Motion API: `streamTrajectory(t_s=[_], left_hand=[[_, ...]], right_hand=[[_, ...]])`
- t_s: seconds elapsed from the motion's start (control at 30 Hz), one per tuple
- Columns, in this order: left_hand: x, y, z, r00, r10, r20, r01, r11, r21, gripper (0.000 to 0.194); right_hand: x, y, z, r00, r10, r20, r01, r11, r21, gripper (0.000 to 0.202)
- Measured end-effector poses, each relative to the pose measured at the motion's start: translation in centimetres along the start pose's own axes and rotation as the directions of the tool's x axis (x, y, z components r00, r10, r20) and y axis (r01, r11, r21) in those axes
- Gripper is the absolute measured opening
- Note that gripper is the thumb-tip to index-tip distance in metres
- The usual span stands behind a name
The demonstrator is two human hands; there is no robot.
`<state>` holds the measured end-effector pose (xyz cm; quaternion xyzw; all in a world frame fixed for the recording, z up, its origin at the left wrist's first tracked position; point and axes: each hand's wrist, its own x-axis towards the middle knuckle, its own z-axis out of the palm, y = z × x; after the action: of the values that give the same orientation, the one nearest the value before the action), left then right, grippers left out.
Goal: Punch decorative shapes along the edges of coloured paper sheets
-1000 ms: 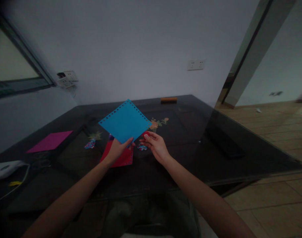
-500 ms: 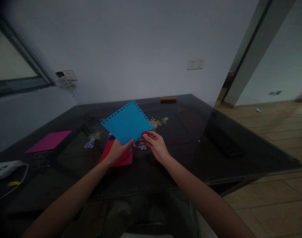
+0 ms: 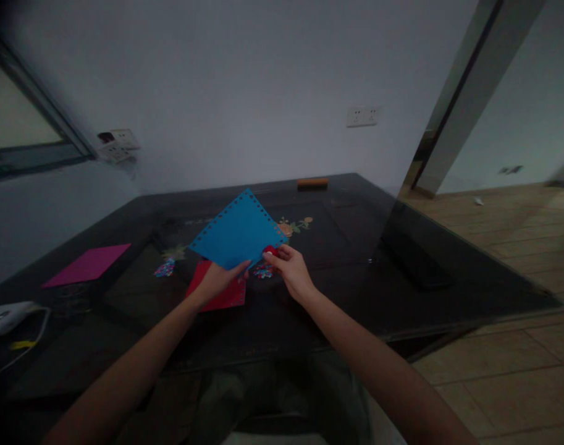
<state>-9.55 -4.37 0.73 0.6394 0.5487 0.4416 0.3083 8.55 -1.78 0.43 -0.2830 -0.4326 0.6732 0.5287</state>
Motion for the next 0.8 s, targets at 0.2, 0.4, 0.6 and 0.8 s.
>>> streamTrajectory(t_s=[0.2,0.4,0.6,0.8], left_hand=[[0.07,-0.11,-0.21,1.000,0.016,0.010,-0.016,0.999,0.031,0.026],[0.01,-0.30,-0.16,1.000,0.000,-0.002,0.000,1.000,-0.011,0.025],[-0.09,0.20,-0.22,1.000,-0.020,0.021,0.020,1.000,0.001,0.024],[0.02,0.33,-0.18,0.999,-0.033,0.027,0.033,0.999,-0.015,0.020]], right_hand=[[0.04,-0.18,-0.01,1.000,0.013,0.008,-0.013,0.999,0.032,0.027],[0.16,-0.24,-0.08,0.999,0.041,-0.029,-0.039,0.998,0.058,0.028],[0.21,-0.19,-0.11,0.998,0.040,-0.043,-0.039,0.999,0.032,0.029],[0.07,-0.50,-0.06,0.998,0.037,-0.057,-0.036,0.999,0.018,0.029]])
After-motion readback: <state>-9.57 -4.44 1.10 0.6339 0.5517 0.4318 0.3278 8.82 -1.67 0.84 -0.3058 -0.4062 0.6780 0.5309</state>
